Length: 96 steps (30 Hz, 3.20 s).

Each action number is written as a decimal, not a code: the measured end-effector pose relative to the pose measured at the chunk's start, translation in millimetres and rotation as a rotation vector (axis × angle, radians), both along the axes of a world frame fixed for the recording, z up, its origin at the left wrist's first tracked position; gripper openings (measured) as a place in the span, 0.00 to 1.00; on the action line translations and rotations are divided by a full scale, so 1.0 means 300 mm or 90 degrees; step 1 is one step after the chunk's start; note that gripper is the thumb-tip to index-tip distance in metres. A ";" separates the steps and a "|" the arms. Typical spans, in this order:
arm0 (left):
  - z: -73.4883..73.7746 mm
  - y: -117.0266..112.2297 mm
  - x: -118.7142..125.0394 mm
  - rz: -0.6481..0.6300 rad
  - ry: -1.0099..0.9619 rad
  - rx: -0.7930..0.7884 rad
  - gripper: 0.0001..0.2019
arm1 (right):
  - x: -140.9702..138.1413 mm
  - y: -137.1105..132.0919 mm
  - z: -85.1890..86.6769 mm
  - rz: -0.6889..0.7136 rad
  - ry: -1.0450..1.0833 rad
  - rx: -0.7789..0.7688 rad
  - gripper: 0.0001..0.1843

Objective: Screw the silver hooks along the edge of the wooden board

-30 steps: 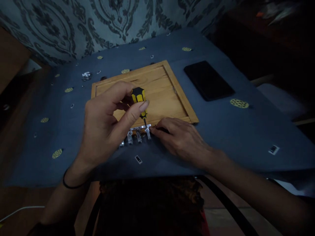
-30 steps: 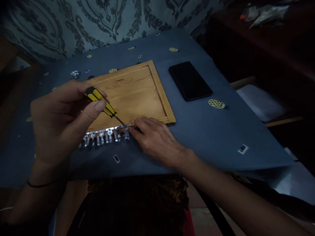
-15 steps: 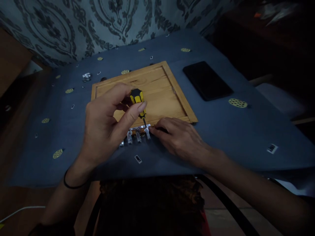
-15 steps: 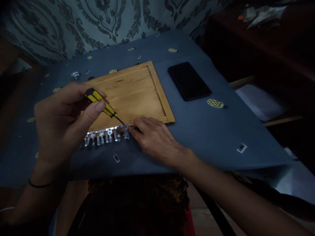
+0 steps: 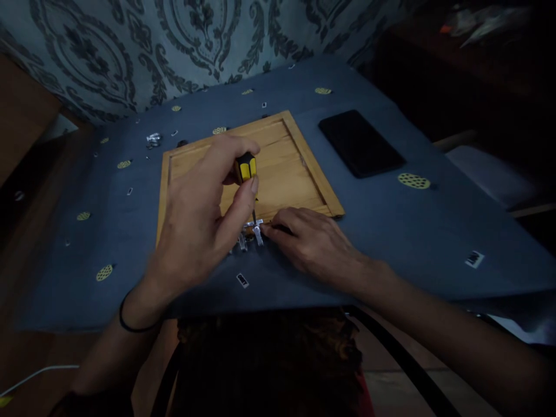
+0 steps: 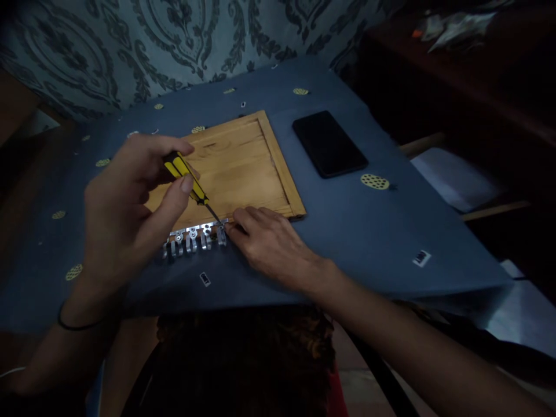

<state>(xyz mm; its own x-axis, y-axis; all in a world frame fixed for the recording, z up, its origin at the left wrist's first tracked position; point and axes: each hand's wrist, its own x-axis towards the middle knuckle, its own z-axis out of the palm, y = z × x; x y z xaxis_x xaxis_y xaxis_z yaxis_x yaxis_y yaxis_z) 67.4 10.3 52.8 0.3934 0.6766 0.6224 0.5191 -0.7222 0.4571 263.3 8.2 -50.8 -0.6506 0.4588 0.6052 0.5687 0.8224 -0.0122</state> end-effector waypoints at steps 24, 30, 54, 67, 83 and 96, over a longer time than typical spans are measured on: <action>-0.045 0.100 0.165 -0.126 -0.423 -0.386 0.35 | 0.004 -0.004 0.014 0.001 -0.038 -0.015 0.12; -0.046 0.084 0.150 -0.130 -0.363 -0.365 0.33 | 0.006 -0.001 0.015 0.002 -0.045 -0.024 0.12; 0.004 0.055 0.167 -0.012 -0.668 -0.338 0.32 | -0.002 -0.002 0.003 0.010 0.014 0.015 0.09; -0.030 0.066 0.160 -0.068 -0.653 -0.317 0.33 | -0.001 -0.002 0.003 0.007 0.015 0.008 0.11; -0.011 0.042 0.150 -0.050 -0.627 -0.396 0.16 | -0.002 -0.003 0.008 0.001 -0.004 -0.006 0.12; -0.011 0.077 0.177 -0.084 -0.517 -0.418 0.18 | 0.002 -0.002 0.011 -0.003 -0.037 0.000 0.12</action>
<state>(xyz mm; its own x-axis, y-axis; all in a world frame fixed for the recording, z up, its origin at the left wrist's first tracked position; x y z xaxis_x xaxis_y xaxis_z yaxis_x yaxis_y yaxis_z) 120.4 33.4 49.5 0.1169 0.9589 0.2587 -0.1831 -0.2352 0.9545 264.0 7.7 -47.5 -0.6825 0.4623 0.5660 0.5725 0.8197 0.0208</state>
